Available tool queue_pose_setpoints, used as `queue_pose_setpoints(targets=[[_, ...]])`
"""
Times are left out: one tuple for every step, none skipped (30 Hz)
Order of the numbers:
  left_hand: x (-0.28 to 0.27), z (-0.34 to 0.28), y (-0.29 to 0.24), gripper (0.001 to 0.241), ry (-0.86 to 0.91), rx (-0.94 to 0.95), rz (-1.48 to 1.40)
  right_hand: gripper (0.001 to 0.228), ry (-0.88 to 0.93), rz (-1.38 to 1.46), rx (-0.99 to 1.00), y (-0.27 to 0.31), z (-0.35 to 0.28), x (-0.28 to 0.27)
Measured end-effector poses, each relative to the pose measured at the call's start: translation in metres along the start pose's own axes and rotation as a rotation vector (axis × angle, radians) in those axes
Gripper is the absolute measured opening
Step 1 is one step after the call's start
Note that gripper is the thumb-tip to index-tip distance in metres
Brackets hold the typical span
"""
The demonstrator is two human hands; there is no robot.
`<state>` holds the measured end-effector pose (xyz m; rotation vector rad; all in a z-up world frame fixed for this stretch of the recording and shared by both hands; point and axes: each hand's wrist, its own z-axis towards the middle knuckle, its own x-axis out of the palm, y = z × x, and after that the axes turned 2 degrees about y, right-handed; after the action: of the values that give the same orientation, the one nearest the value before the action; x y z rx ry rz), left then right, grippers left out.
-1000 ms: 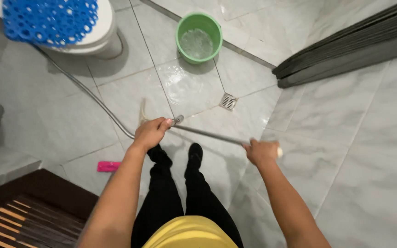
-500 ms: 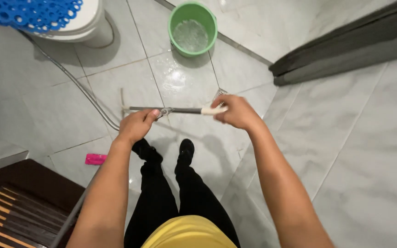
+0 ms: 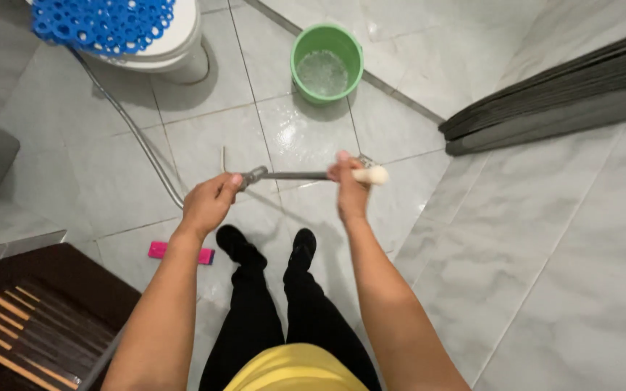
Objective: The person cleans a tiled bathroom floor by spraying water from a handheld shower head and pushing the water toward the drain with a squeegee. They also use a pink floor brush to scrub the floor near the door and walls, then rinse the brush and squeegee with the shower head.
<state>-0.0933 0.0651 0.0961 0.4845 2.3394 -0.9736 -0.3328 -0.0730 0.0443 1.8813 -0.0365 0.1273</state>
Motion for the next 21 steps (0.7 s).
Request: queue_pose_setpoints(targets=[[-0.001, -0.005, -0.001, 0.048, 0.011, -0.006, -0.004, 0.036, -0.051, -0.063, 0.006, -0.010, 0.008, -0.017], [-0.002, -0.010, -0.002, 0.050, 0.022, -0.012, -0.008, 0.033, -0.103, -0.126, 0.011, -0.020, 0.015, -0.033], [-0.002, -0.012, -0.002, 0.050, 0.022, -0.011, -0.010, 0.033, -0.102, -0.127, 0.010, -0.022, 0.018, -0.051], [0.000, -0.013, -0.003, 0.050, 0.034, 0.002, 0.009, 0.032, -0.123, -0.130, -0.018, -0.025, 0.021, -0.070], [0.002, -0.016, -0.004, 0.049, 0.050, 0.015, 0.028, 0.031, -0.148, -0.134, -0.045, -0.027, 0.022, -0.091], [0.003, -0.019, -0.008, 0.049, 0.054, 0.017, 0.027, 0.031, -0.151, -0.137, -0.045, -0.030, 0.029, -0.117], [0.001, -0.019, -0.013, 0.050, 0.070, 0.026, 0.053, 0.032, -0.158, -0.163, -0.115, -0.031, 0.039, -0.141], [-0.001, -0.019, -0.018, 0.051, 0.085, 0.035, 0.079, 0.032, -0.165, -0.188, -0.185, -0.033, 0.050, -0.164], [-0.001, -0.019, -0.020, 0.051, 0.084, 0.034, 0.078, 0.032, -0.163, -0.189, -0.185, -0.012, 0.048, -0.175], [-0.001, -0.018, -0.021, 0.051, 0.080, 0.036, 0.077, 0.034, -0.177, -0.196, -0.229, 0.008, 0.047, -0.187], [-0.001, -0.016, -0.024, 0.051, 0.077, 0.042, 0.077, 0.037, -0.196, -0.202, -0.274, 0.028, 0.046, -0.199], [-0.001, -0.016, -0.021, 0.051, 0.078, 0.045, 0.078, 0.037, -0.199, -0.203, -0.275, 0.033, 0.052, -0.214], [-0.001, -0.015, -0.021, 0.052, 0.082, 0.050, 0.097, 0.040, -0.202, -0.104, -0.306, 0.040, 0.059, -0.229], [0.000, -0.013, -0.021, 0.053, 0.086, 0.054, 0.116, 0.043, -0.204, -0.006, -0.338, 0.046, 0.066, -0.246], [0.000, -0.014, -0.022, 0.053, 0.089, 0.058, 0.119, 0.043, -0.209, -0.006, -0.339, 0.055, 0.067, -0.248], [0.001, -0.015, -0.024, 0.053, 0.087, 0.060, 0.114, 0.045, -0.196, 0.029, -0.402, 0.063, 0.069, -0.251], [0.001, -0.017, -0.025, 0.054, 0.086, 0.060, 0.112, 0.047, -0.185, 0.064, -0.462, 0.070, 0.069, -0.254], [0.003, -0.019, -0.024, 0.054, 0.089, 0.062, 0.117, 0.047, -0.191, 0.065, -0.461, 0.076, 0.062, -0.237], [0.004, -0.019, -0.024, 0.054, 0.110, 0.058, 0.138, 0.041, -0.232, 0.064, -0.482, 0.083, 0.057, -0.221], [0.006, -0.018, -0.025, 0.054, 0.130, 0.054, 0.159, 0.036, -0.274, 0.062, -0.503, 0.090, 0.052, -0.205], [0.007, -0.019, -0.026, 0.054, 0.136, 0.062, 0.162, 0.036, -0.283, 0.060, -0.506, 0.093, 0.047, -0.195]])
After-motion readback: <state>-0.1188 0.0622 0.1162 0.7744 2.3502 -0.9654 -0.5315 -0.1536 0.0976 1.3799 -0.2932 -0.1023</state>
